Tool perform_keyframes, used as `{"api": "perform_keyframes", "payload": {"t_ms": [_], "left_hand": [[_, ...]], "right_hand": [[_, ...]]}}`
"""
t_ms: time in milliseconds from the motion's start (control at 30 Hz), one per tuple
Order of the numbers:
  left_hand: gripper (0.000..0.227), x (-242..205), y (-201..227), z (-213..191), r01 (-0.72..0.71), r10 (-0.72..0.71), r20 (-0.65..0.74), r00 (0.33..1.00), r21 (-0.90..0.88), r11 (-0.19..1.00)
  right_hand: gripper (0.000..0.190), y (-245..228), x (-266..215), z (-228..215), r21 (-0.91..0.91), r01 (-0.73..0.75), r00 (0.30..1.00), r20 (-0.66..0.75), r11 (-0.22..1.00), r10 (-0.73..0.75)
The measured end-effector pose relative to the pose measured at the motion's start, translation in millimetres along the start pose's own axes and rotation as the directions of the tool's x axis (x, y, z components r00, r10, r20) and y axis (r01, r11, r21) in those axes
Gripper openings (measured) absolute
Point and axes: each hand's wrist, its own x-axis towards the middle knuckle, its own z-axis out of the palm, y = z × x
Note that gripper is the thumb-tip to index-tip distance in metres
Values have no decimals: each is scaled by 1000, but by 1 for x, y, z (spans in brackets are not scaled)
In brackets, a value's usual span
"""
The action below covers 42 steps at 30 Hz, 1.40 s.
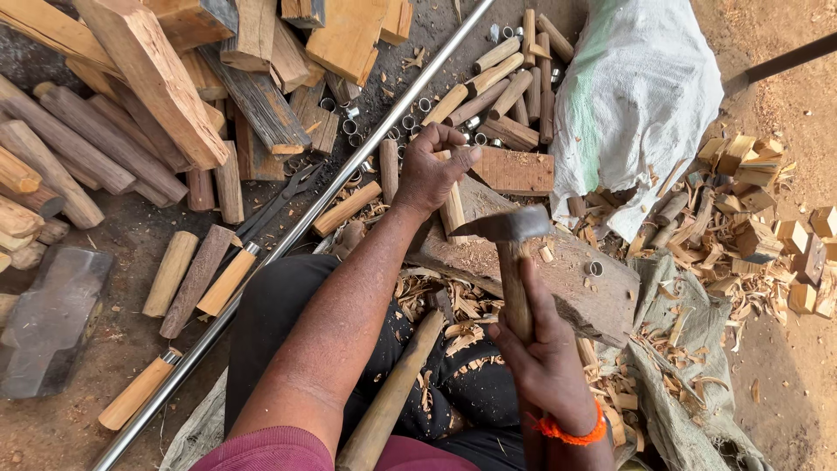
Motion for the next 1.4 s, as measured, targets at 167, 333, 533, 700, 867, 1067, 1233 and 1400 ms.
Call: {"api": "perform_keyframes", "payload": {"t_ms": [167,333,533,700,867,1067,1233,1400], "left_hand": [[50,5,16,16,155,-145,-234,961,24,988],[50,9,20,13,78,-82,-167,983,-30,997],[40,11,8,7,34,-36,-84,996,-30,999],[34,10,4,4,-20,20,-53,998,12,1000],[34,9,-6,-1,-39,42,33,999,-89,995],[34,13,-3,-1,-39,43,45,998,-80,996],[31,9,8,14,-43,102,-159,982,341,939],[41,10,14,21,53,-4,-198,980,242,969]], "right_hand": [[87,35,0,9,3,64,996,-64,998,-63],[91,-12,-11,-11,8,-170,980,-105,985,170],[92,-61,-20,-9,239,132,960,-272,962,-64],[96,-16,8,7,14,-230,971,-63,973,231],[97,-16,-39,-22,219,1,968,-244,976,53],[98,-31,-21,-15,166,9,984,-176,986,20],[89,19,7,14,-67,149,987,-43,987,-152],[90,12,-12,-3,52,-158,981,-101,986,163]]}}
